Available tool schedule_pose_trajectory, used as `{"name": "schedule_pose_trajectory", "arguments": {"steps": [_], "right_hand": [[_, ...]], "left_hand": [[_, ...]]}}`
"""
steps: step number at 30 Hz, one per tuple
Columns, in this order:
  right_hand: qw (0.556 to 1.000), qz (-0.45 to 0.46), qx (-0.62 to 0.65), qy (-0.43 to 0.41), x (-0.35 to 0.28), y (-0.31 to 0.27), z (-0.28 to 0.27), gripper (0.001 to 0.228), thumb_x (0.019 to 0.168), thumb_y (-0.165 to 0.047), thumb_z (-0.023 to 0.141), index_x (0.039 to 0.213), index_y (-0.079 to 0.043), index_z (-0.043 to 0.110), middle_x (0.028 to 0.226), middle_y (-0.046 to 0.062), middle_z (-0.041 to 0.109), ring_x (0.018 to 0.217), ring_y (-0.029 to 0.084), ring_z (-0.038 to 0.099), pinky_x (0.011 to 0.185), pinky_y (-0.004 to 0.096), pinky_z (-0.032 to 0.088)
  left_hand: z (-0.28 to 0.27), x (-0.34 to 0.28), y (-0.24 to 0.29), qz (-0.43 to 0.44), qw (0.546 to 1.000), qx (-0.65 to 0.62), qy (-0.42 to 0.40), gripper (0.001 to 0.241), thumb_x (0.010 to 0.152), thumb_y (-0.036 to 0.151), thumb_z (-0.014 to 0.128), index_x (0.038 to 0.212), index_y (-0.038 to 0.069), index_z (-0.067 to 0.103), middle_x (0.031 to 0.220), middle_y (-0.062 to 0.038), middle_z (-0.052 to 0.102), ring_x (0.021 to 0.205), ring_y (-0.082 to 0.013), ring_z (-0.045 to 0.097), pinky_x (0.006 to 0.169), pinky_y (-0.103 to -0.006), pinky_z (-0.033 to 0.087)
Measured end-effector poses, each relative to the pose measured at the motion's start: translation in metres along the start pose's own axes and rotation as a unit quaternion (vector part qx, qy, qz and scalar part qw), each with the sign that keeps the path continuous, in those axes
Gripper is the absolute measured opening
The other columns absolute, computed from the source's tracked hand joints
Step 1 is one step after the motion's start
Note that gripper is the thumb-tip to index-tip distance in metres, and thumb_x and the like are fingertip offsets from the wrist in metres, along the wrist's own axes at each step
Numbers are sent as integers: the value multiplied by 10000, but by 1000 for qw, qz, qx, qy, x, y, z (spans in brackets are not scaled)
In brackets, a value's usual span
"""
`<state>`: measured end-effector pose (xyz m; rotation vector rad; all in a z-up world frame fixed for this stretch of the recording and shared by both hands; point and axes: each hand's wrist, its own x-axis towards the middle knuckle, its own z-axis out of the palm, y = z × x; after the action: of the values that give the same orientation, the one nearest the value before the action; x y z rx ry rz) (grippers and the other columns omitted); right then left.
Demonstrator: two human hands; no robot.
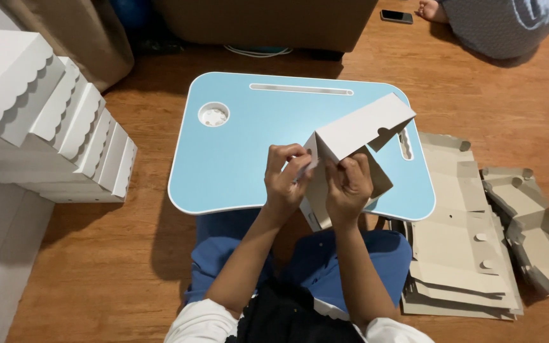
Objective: Folding and assembling a cardboard box on a small portable table.
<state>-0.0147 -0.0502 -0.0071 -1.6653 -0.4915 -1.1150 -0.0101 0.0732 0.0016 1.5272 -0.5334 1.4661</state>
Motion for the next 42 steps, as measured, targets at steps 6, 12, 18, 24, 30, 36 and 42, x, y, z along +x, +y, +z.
{"name": "schedule_pose_trajectory", "arguments": {"steps": [6,12,18,24,30,36,42], "right_hand": [[1000,-7,-7,19,-1,1,5,152,881,17,835,850,27,687,717,96,537,594,212,546,544,306,452],[1000,17,-12,5,-9,3,3,102,875,32,818,890,8,720,748,83,555,595,176,528,522,297,440],[999,33,-31,17,-9,-3,2,87,870,56,791,945,22,764,805,125,621,621,196,586,503,323,453],[999,36,-30,18,-11,0,0,184,861,75,761,1033,16,790,856,141,664,669,221,630,544,331,479],[998,41,-28,26,-17,8,1,235,868,77,737,1092,22,785,900,155,680,737,235,661,610,344,506],[998,49,-11,34,-13,7,-1,312,848,117,734,1149,43,765,922,161,672,812,239,666,680,335,534],[999,47,6,24,-17,9,4,335,846,115,737,1174,46,754,949,168,661,865,247,663,735,337,541]], "left_hand": [[1,0,3,-43,999,-13,-23,114,866,103,792,786,47,733,835,-62,636,733,-197,555,615,-297,512],[7,-8,-1,-52,998,-1,-27,111,878,120,773,810,49,722,859,-57,632,740,-211,556,615,-312,519],[13,-2,6,-41,999,30,-9,106,831,35,787,784,43,692,831,-57,613,709,-212,548,589,-312,509],[20,-5,4,-40,998,38,-3,114,803,23,798,774,33,688,817,-66,601,691,-213,536,569,-316,495],[23,1,13,-48,998,43,-19,97,825,14,784,804,15,690,842,-76,612,712,-231,568,599,-313,521],[16,8,27,-76,994,45,-68,128,857,-1,781,956,-50,718,911,-133,649,798,-270,668,669,-320,603],[18,7,25,-78,994,25,-70,104,878,-37,747,979,-57,734,935,-147,681,828,-272,691,674,-327,628]]}}
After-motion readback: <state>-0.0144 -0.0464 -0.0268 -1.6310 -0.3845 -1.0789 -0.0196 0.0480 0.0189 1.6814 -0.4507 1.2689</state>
